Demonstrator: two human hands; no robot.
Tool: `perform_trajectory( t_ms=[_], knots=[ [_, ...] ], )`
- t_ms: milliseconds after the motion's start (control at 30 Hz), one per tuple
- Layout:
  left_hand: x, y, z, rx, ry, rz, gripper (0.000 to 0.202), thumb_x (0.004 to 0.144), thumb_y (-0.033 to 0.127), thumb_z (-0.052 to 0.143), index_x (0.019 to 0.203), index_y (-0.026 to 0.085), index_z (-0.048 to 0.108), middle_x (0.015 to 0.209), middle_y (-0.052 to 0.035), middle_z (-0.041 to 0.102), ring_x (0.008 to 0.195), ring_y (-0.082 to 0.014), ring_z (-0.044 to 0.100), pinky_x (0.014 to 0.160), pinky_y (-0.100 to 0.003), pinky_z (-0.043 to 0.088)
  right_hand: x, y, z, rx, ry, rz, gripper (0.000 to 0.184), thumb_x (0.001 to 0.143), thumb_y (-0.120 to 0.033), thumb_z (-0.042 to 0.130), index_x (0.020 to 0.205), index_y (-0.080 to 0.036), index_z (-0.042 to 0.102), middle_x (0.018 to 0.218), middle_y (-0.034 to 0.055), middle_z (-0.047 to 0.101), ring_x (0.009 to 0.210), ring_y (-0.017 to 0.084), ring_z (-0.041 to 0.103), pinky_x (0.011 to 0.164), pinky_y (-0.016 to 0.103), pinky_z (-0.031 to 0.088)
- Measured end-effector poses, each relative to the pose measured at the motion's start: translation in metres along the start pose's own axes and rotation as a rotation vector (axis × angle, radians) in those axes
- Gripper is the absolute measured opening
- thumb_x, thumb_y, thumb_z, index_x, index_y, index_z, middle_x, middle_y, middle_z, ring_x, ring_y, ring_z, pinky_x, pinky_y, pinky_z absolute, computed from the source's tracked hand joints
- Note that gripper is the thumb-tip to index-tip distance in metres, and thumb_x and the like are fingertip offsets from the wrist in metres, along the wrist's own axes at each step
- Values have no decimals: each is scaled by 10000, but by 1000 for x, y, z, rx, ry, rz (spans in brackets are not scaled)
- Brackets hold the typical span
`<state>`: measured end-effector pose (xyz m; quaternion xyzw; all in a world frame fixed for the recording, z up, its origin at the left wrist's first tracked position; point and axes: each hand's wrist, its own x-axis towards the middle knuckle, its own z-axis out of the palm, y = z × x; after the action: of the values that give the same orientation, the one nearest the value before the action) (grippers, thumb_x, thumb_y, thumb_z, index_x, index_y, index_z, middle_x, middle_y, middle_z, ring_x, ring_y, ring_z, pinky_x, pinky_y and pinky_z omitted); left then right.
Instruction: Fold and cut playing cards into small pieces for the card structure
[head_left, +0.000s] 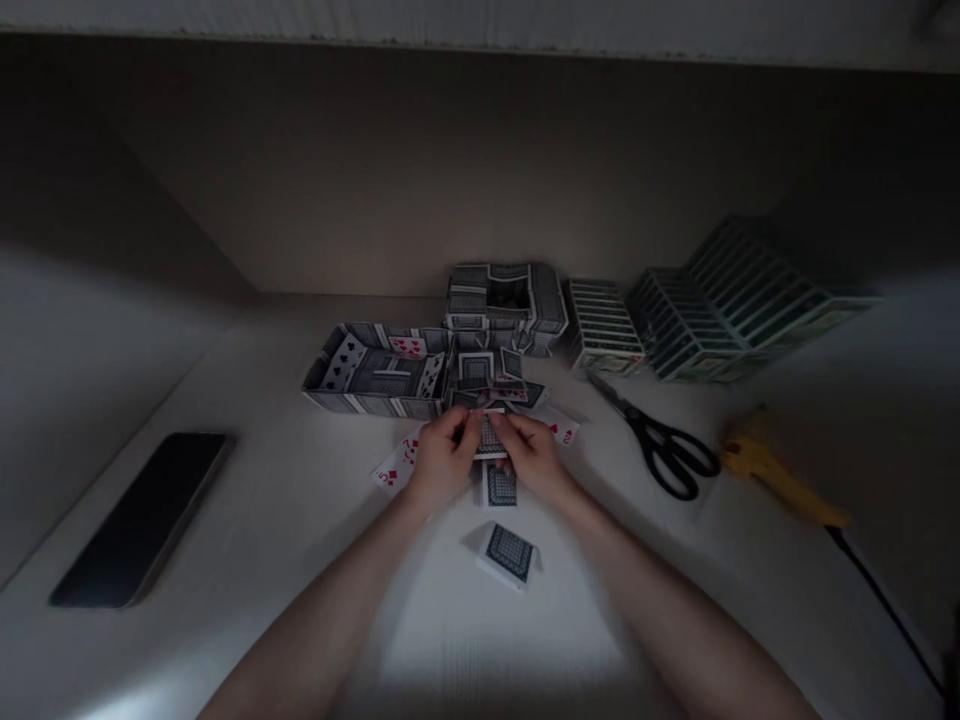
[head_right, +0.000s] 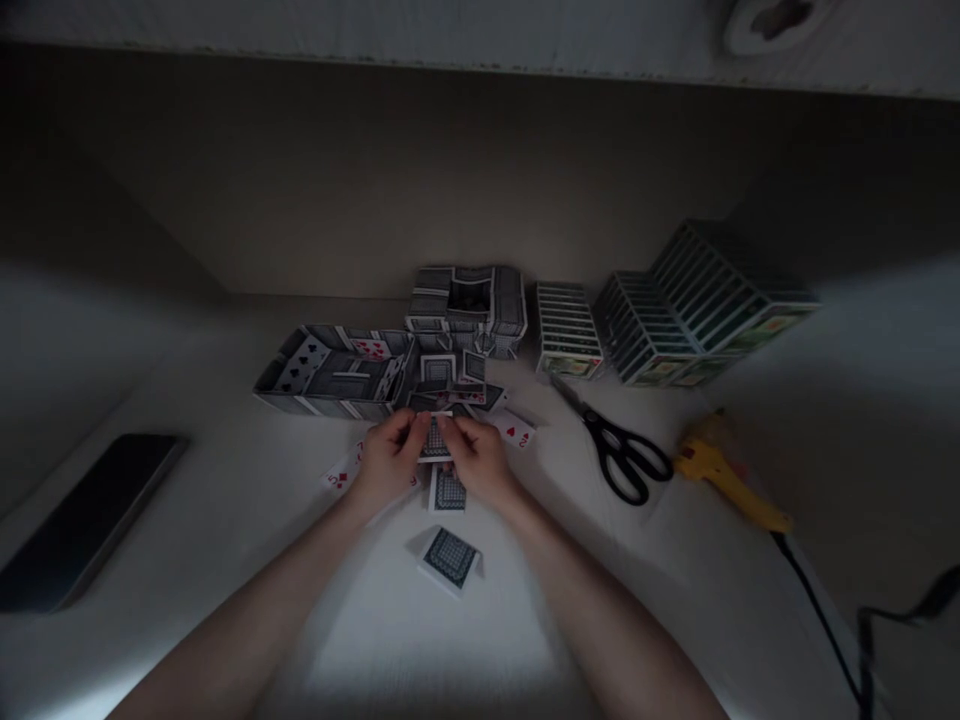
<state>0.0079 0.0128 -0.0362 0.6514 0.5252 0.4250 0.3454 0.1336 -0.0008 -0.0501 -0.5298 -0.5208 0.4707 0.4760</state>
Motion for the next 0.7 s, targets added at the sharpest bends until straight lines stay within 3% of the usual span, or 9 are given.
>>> perform_trajectory(
  t_ms=[167, 400, 533, 700],
  knots=[
    [1, -1, 1, 57, -18, 33, 360, 803, 381, 445, 522, 164, 386, 475, 57, 322, 469, -72, 307, 456, -203, 212, -1, -2, -1, -108, 56, -119, 415, 795, -454, 454, 486, -185, 387, 470, -43, 333, 473, 93, 324, 442, 227, 239],
    [1, -4, 1, 148, -80, 64, 365, 811, 366, 432, 511, 166, 376, 472, 54, 334, 460, -73, 309, 454, -206, 210, -2, -1, 0, -136, 85, -126, 399, 799, -378, 434, 471, -192, 305, 492, -41, 265, 480, 89, 277, 451, 236, 198],
    [1, -4, 1, 91, -41, 35, 368, 811, 381, 438, 518, 167, 374, 477, 56, 328, 464, -73, 313, 453, -206, 215, -2, 0, 1, -116, 76, -102, 394, 806, -408, 434, 485, -193, 356, 464, -46, 312, 457, 91, 306, 438, 231, 217],
    [0, -4, 1, 68, 50, 30, 356, 823, 361, 415, 529, 172, 348, 478, 59, 316, 464, -73, 303, 458, -210, 215, -2, -1, 0, -65, -26, -47, 427, 809, -478, 444, 494, -198, 373, 438, -49, 365, 420, 89, 336, 413, 225, 242]
  ],
)
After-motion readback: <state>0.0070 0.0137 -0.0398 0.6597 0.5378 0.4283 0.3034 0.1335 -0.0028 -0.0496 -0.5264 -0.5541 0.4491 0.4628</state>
